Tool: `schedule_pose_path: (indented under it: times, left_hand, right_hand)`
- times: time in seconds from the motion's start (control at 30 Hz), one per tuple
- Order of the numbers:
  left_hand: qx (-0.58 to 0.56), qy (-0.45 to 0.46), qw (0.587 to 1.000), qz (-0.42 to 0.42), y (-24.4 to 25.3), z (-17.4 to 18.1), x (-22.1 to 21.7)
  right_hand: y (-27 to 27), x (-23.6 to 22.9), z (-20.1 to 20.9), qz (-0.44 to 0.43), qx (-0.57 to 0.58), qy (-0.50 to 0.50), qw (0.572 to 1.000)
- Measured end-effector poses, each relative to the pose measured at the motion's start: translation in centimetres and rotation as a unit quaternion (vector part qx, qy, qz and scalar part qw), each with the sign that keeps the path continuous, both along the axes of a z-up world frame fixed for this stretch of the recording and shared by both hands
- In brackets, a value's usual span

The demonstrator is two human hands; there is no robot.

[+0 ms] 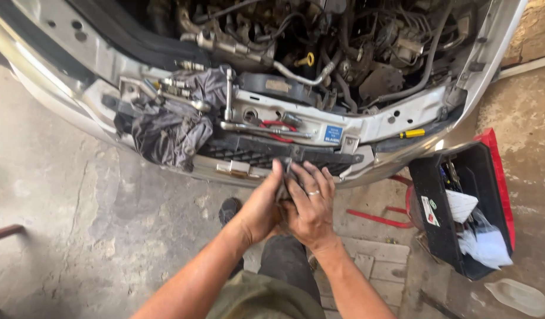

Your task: Using a socket wrench to remove and inspect spark plugs from a car engine.

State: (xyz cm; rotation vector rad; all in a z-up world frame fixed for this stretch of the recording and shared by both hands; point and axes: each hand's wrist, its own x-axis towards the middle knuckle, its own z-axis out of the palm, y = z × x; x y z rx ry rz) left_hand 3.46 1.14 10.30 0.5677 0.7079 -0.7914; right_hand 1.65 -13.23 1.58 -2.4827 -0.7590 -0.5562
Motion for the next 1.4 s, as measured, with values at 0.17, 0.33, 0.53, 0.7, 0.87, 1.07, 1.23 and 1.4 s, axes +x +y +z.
schedule_pose_path:
  times: [0.17, 0.33, 0.53, 0.7, 0.87, 1.07, 1.23, 1.4]
  left_hand:
    - [0.181, -0.107, 0.977, -0.043, -2.3, -8.9, -2.8]
    - [0.375, -0.263, 0.883, 0.103, -1.0, -6.9, -1.6]
    - [-0.043, -0.067, 0.992, 0.099, -3.0, -8.8, -2.9]
    - [0.192, -0.203, 0.958, 0.071, -4.4, -11.3, -4.4]
    - [0.296, -0.309, 0.903, 0.024, -3.1, -10.9, -6.3]
    - [0.383, -0.589, 0.710, 0.048, -0.8, -8.0, -6.0]
    - [0.422, -0.577, 0.694, 0.080, -0.7, -8.3, -4.6]
    - [0.337, -0.429, 0.829, 0.125, -2.4, -9.8, -1.7]
  right_hand:
    - [-0.9, -0.4, -3.9, -0.117, 0.151, 0.090, 0.977]
    - [-0.6, -1.4, -3.6, -0.277, 0.257, 0.150, 0.913]
    - [0.6, 0.6, -2.4, 0.088, 0.084, 0.068, 0.990]
    - [3.4, 2.1, -2.4, 0.044, 0.211, 0.081, 0.973]
    - [3.5, 0.7, -5.3, -0.099, 0.324, 0.222, 0.914]
    - [-0.5, 2.3, -7.6, -0.225, 0.560, 0.282, 0.746]
    - [0.1, 1.5, -5.4, -0.175, 0.697, 0.306, 0.625]
    - [1.8, -1.0, -6.5, -0.129, 0.546, 0.475, 0.678]
